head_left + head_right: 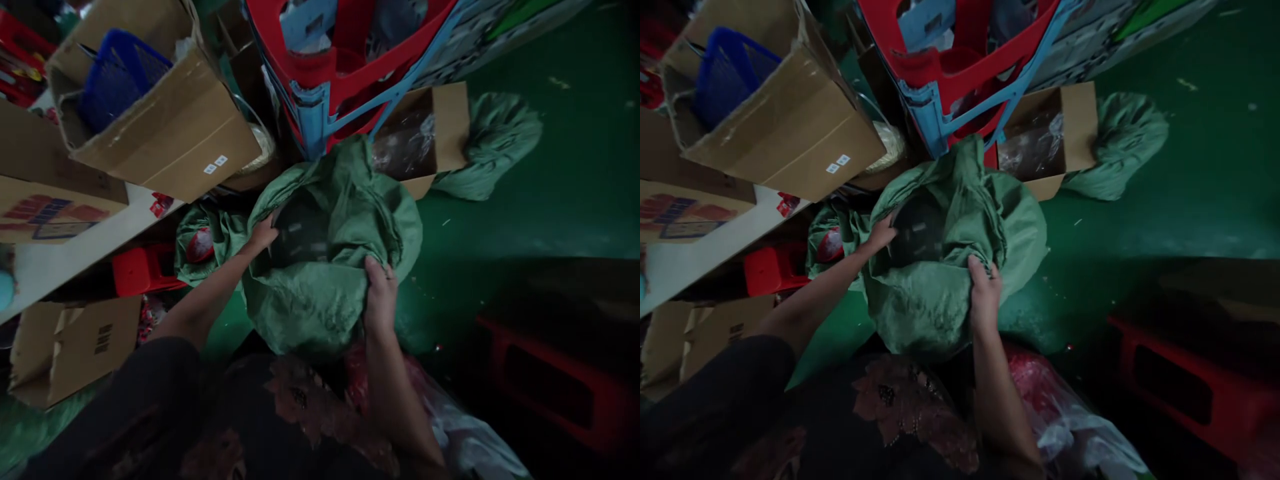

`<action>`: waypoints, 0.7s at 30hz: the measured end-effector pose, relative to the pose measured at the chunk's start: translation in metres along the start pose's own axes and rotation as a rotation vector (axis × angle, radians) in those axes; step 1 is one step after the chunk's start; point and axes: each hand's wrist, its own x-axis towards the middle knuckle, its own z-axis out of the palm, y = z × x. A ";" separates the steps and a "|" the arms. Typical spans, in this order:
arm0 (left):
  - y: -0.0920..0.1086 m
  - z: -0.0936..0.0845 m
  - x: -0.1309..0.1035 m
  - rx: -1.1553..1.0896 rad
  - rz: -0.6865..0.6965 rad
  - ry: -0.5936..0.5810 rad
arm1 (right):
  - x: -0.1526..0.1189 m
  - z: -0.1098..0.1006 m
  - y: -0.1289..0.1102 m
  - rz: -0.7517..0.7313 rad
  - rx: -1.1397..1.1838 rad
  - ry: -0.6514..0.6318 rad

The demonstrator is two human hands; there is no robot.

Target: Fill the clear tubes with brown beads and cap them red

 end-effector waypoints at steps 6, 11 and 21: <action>0.040 0.056 0.000 -0.181 0.036 -0.133 | 0.017 -0.109 0.016 -0.085 -0.446 0.376; 0.024 0.074 -0.009 -0.278 0.010 -0.163 | 0.015 -0.151 0.027 -0.256 -0.826 0.523; 0.040 0.128 -0.029 -0.319 -0.046 -0.245 | 0.016 0.001 0.085 -0.272 -0.690 -0.177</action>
